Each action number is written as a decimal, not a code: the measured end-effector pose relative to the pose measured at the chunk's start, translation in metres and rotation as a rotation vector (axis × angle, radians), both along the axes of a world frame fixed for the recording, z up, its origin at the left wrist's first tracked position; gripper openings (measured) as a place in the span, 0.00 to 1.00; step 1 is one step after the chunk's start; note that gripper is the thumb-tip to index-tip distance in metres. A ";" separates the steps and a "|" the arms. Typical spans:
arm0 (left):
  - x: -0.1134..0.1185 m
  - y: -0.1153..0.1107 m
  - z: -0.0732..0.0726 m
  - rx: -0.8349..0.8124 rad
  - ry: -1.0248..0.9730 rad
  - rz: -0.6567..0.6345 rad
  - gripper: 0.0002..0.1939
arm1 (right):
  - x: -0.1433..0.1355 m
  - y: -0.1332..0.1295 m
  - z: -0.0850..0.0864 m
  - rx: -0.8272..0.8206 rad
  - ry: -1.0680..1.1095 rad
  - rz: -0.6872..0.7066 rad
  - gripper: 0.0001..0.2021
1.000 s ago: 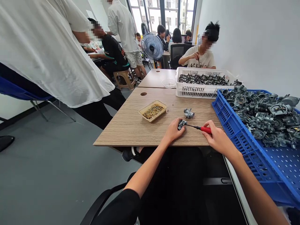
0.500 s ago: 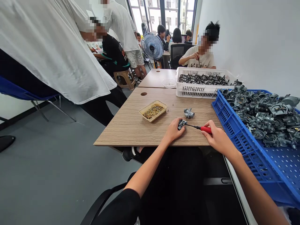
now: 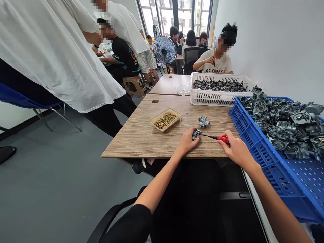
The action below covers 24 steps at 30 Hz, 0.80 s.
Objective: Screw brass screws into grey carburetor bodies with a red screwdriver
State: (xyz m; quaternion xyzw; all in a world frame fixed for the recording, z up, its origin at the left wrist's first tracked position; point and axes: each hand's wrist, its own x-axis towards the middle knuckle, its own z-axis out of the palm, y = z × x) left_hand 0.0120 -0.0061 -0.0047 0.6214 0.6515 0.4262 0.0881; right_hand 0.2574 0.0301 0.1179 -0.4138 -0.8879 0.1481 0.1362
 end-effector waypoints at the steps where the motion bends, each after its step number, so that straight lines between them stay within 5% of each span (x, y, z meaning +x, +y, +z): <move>1: 0.000 0.000 0.000 0.003 -0.001 -0.001 0.18 | 0.000 0.000 0.000 0.000 -0.004 -0.004 0.10; 24: 0.000 0.000 0.001 -0.005 -0.008 0.006 0.18 | 0.000 0.001 0.001 -0.088 0.068 0.036 0.08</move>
